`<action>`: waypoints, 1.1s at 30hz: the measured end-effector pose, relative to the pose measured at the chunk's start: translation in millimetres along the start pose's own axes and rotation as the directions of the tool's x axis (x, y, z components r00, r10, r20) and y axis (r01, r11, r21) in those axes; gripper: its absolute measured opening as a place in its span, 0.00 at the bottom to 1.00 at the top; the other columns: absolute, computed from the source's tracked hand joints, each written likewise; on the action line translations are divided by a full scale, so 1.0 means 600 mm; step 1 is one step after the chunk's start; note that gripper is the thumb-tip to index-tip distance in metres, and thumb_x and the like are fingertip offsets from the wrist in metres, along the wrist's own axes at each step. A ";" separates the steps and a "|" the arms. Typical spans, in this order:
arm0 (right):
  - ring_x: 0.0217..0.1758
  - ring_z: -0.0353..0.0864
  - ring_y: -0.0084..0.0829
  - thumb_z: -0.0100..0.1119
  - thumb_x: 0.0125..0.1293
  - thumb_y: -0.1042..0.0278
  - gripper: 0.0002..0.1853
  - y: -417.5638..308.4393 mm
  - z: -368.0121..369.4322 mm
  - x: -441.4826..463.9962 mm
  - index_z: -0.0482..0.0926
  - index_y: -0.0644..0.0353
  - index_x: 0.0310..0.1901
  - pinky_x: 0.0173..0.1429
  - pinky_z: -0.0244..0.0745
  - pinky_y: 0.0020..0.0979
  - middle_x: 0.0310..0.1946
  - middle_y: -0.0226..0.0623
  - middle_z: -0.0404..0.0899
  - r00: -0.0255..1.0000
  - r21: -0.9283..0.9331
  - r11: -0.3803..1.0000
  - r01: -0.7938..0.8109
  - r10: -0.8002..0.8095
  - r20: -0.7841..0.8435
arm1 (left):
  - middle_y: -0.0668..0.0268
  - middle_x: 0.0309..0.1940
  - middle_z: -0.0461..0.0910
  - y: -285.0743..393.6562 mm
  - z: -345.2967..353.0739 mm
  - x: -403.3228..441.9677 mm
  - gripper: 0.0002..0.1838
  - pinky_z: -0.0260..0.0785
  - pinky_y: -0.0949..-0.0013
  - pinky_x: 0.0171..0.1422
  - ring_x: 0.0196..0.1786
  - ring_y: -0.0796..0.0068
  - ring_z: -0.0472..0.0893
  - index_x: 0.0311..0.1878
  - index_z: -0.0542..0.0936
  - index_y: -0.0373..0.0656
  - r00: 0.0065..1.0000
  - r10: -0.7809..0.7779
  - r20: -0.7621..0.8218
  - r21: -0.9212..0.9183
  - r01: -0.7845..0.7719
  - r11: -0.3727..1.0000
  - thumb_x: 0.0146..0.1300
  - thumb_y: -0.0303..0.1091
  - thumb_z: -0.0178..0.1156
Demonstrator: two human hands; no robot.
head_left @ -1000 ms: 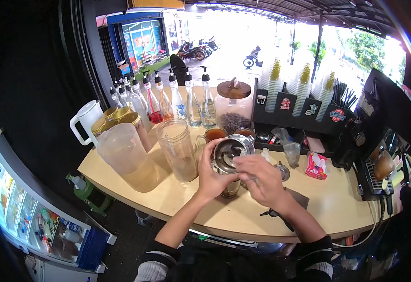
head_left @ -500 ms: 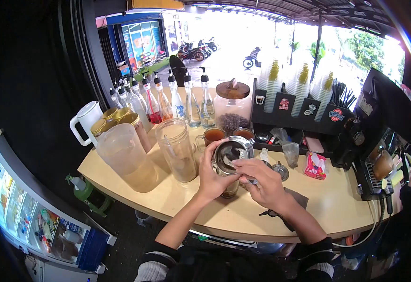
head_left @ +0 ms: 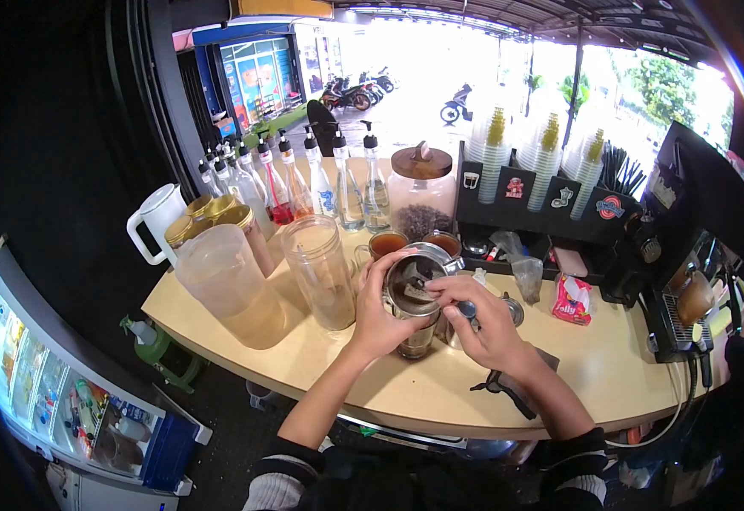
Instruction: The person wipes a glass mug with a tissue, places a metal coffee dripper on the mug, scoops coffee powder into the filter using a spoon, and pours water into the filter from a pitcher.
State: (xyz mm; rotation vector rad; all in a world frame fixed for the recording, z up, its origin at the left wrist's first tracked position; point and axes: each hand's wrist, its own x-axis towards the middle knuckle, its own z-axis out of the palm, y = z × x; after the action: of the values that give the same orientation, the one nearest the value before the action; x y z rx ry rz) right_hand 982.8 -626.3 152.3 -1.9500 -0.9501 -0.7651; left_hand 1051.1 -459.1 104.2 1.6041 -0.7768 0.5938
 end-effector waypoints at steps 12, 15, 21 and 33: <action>0.42 0.82 0.36 0.54 0.65 0.76 0.12 -0.001 -0.004 0.002 0.72 0.63 0.50 0.44 0.76 0.32 0.43 0.42 0.77 0.996 0.085 0.993 -0.081 0.076 0.055 | 0.67 0.59 0.73 0.011 -0.016 0.007 0.45 0.38 0.44 0.75 0.65 0.61 0.69 0.62 0.64 0.50 0.983 0.057 0.177 0.171 -0.088 0.981 0.36 0.34 0.74; 0.42 0.82 0.35 0.55 0.64 0.77 0.12 -0.008 -0.004 0.009 0.73 0.63 0.49 0.44 0.77 0.32 0.44 0.42 0.78 0.998 0.065 0.997 -0.052 0.051 0.022 | 0.67 0.59 0.73 0.015 -0.017 0.008 0.45 0.38 0.44 0.75 0.66 0.61 0.69 0.62 0.64 0.50 0.982 0.073 0.176 0.184 -0.106 0.977 0.36 0.33 0.74; 0.42 0.82 0.34 0.56 0.63 0.77 0.10 -0.004 -0.006 0.010 0.74 0.64 0.47 0.46 0.76 0.31 0.44 0.42 0.79 0.999 0.099 0.995 -0.021 0.025 -0.036 | 0.67 0.60 0.72 0.024 -0.021 0.011 0.45 0.38 0.43 0.74 0.67 0.61 0.67 0.63 0.63 0.50 0.979 0.076 0.189 0.175 -0.110 0.978 0.38 0.34 0.73; 0.39 0.81 0.30 0.49 0.68 0.72 0.07 0.014 -0.013 -0.004 0.74 0.64 0.43 0.45 0.73 0.30 0.40 0.41 0.80 0.990 0.252 0.958 -0.137 0.122 0.071 | 0.64 0.62 0.68 0.025 -0.025 0.009 0.44 0.36 0.44 0.75 0.69 0.62 0.65 0.65 0.62 0.49 0.959 0.091 0.269 0.253 -0.162 0.954 0.41 0.35 0.71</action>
State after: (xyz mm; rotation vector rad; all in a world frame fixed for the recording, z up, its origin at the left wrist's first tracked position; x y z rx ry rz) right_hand 987.3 -636.9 150.8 -1.7932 -0.8963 -0.4896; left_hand 1043.7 -446.5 120.5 1.9203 -1.0312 0.6137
